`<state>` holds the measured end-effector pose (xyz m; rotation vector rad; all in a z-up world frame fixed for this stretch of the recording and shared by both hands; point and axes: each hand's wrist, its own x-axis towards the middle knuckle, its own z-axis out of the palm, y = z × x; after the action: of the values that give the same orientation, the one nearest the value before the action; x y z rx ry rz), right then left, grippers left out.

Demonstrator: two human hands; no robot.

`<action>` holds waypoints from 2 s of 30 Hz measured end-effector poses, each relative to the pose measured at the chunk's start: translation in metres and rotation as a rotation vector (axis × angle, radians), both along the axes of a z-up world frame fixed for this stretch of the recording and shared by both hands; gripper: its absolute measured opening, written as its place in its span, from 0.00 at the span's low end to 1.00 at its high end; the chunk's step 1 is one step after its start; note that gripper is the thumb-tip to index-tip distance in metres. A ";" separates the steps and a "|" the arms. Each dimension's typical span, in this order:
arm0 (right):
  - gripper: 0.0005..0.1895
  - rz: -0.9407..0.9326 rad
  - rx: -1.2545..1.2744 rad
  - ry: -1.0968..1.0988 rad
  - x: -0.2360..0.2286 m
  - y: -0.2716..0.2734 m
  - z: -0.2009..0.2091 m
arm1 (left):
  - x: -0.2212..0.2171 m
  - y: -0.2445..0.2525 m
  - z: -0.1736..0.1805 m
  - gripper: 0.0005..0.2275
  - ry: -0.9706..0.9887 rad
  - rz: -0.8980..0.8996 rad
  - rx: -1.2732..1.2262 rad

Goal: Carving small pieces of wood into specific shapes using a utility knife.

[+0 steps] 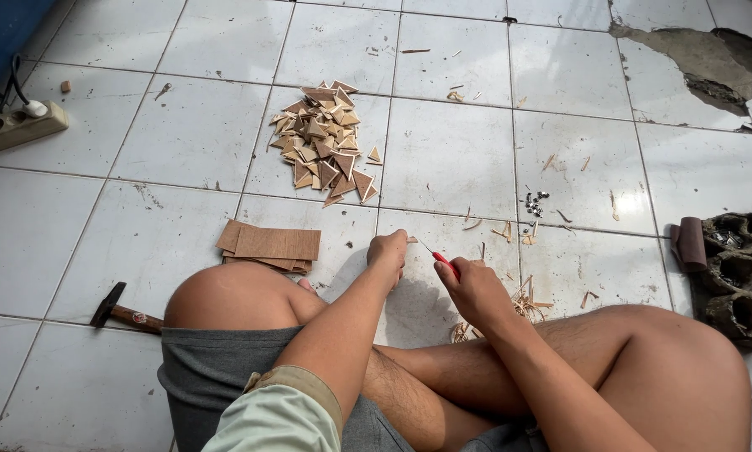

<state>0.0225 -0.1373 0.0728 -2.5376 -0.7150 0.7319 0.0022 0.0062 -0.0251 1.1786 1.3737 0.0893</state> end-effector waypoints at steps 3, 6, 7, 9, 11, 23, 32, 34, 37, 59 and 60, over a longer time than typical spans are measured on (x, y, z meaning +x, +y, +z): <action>0.27 0.028 0.019 -0.003 -0.005 0.001 0.005 | 0.004 0.000 -0.013 0.09 0.017 -0.003 0.063; 0.27 0.039 0.019 0.013 -0.007 0.002 0.009 | 0.016 0.005 -0.061 0.11 0.053 -0.050 0.140; 0.27 0.038 0.018 0.014 -0.006 0.001 0.007 | 0.014 0.003 -0.058 0.11 0.055 -0.051 0.139; 0.28 0.052 0.011 0.001 -0.004 0.001 0.004 | 0.013 0.003 -0.053 0.11 0.067 -0.052 0.138; 0.27 0.050 -0.005 -0.003 -0.003 0.000 0.001 | 0.010 0.001 -0.047 0.11 0.060 -0.053 0.136; 0.27 0.082 -0.068 -0.011 -0.003 0.003 0.004 | 0.009 0.002 -0.048 0.11 0.038 -0.055 0.134; 0.28 0.171 -0.063 -0.059 0.006 0.007 -0.022 | 0.004 0.004 -0.033 0.08 -0.060 -0.026 0.071; 0.28 0.169 -0.055 -0.060 0.008 0.009 -0.028 | 0.001 0.004 -0.028 0.07 -0.066 -0.018 0.063; 0.28 0.177 -0.065 -0.068 0.010 0.013 -0.033 | -0.004 0.002 -0.013 0.08 -0.060 -0.064 0.057; 0.27 0.178 -0.105 -0.126 0.006 0.016 -0.023 | 0.006 0.007 -0.027 0.10 0.035 -0.144 0.111; 0.28 0.175 -0.112 -0.123 0.004 0.016 -0.023 | 0.004 0.006 -0.029 0.10 0.030 -0.144 0.095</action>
<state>0.0266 -0.1212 0.0494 -2.6640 -0.9725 0.6940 0.0057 0.0117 -0.0539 1.3599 1.3183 0.0351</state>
